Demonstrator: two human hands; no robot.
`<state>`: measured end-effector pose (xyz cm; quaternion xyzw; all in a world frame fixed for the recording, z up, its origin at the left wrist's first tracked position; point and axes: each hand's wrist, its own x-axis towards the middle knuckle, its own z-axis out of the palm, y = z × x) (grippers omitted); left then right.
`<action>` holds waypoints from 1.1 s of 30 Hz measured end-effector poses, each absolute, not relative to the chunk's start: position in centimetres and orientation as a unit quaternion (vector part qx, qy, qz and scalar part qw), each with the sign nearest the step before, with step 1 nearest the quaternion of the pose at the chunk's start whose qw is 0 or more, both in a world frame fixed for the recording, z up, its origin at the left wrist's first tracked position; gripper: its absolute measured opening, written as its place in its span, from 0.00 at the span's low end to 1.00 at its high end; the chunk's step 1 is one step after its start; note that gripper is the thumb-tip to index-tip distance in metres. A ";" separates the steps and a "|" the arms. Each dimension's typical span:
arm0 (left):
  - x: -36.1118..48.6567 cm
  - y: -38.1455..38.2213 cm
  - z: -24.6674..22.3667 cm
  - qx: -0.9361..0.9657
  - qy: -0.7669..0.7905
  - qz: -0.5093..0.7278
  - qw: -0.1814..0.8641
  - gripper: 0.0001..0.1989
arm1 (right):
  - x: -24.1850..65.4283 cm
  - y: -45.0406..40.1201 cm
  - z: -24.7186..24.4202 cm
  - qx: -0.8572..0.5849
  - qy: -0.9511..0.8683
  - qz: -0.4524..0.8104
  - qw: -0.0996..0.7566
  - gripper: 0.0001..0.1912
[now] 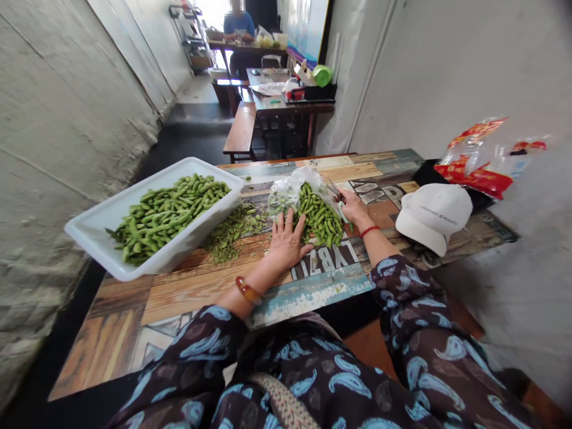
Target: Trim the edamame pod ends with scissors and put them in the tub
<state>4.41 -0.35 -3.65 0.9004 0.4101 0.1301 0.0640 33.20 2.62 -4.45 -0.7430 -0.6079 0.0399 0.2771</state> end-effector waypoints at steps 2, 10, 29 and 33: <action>5.7 0.0 -3.8 0.893 0.426 0.136 0.055 0.41 | 32.6 0.6 -4.4 -0.754 -0.574 0.048 0.314 0.26; 9.7 1.5 -3.5 0.867 0.458 0.163 0.110 0.38 | 26.3 -2.5 -4.8 -0.737 -0.418 0.064 0.528 0.23; 0.0 0.3 -3.4 0.810 0.396 0.362 0.237 0.17 | 24.6 -8.3 -3.3 -0.687 -0.364 0.340 0.528 0.27; 0.3 -0.2 -4.1 0.846 0.371 0.296 0.242 0.21 | 20.9 -6.5 -3.1 -0.656 -0.394 0.356 0.536 0.25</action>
